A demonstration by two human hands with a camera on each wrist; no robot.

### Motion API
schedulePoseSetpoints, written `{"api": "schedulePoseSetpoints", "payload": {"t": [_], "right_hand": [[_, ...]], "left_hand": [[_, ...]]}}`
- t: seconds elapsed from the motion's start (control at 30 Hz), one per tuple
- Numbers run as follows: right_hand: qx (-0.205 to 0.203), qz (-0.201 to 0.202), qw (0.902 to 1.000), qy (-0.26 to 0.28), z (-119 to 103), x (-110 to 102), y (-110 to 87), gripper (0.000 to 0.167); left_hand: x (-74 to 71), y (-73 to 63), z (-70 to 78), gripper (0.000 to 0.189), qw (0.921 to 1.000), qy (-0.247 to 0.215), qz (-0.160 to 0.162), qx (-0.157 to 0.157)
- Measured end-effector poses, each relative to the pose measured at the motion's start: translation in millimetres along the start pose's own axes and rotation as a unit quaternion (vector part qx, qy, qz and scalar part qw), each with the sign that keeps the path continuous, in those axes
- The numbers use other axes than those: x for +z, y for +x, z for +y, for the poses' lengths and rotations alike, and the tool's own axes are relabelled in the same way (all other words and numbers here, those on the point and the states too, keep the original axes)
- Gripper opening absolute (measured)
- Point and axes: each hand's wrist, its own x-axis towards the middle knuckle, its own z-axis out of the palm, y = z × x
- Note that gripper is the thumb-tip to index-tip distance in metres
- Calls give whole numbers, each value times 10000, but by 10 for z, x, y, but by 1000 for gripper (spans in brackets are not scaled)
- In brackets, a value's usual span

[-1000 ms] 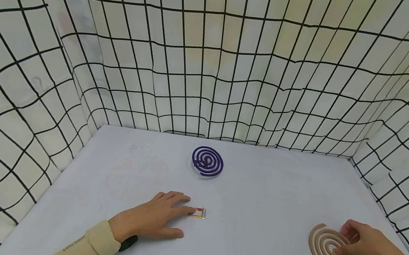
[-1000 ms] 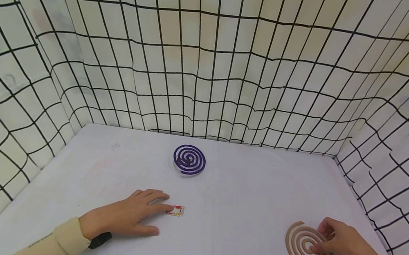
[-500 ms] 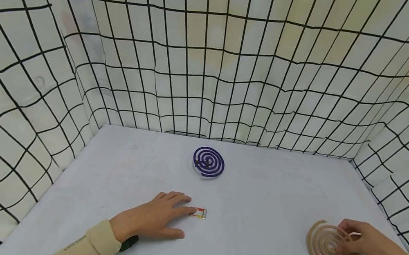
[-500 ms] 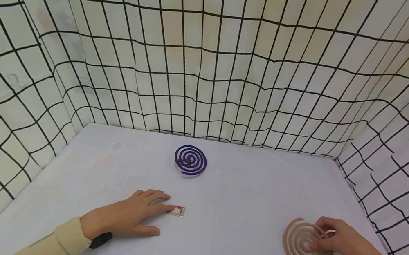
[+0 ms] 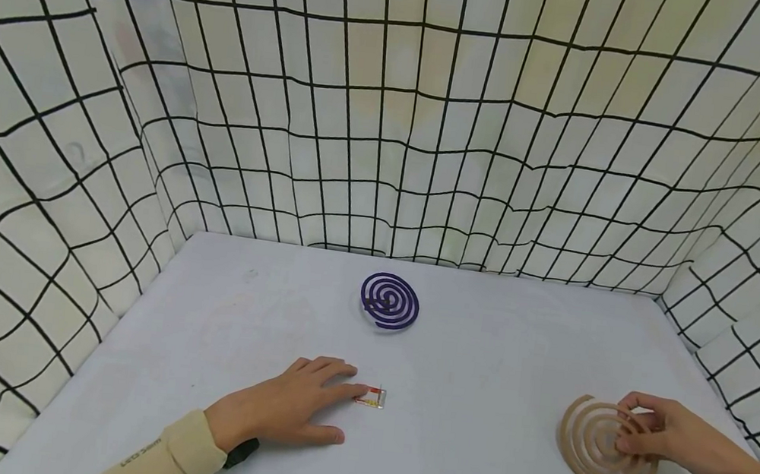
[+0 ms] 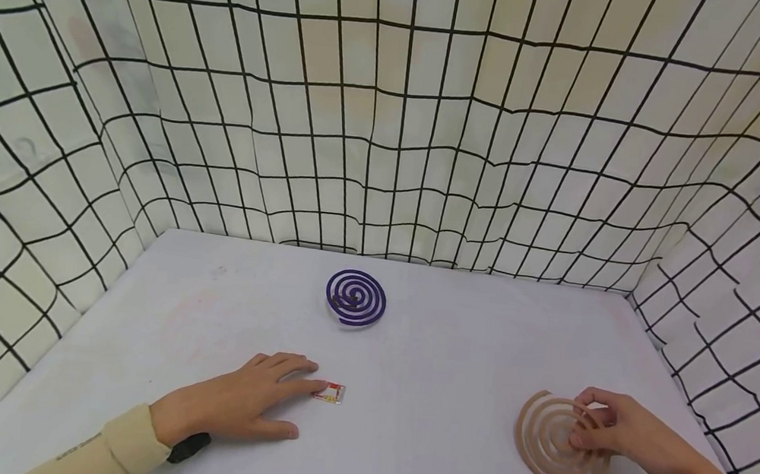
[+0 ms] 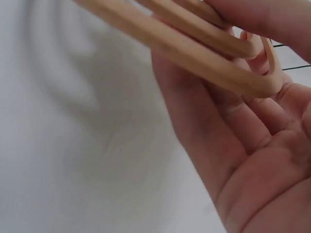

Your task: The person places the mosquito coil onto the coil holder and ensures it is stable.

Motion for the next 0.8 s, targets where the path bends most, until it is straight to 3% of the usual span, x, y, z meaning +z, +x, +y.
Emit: {"api": "schedulePoseSetpoints", "payload": {"t": [0.5,0.8], "right_hand": [[-174,259,9993,-182,-147,69,158,32],[-521,424,9977,83,-212,148,284,33]], "left_hand": [[-9,12,-10,70,9998,3,-177,-80],[-20,22,-4,71,9996,-119,-217,-144]]}}
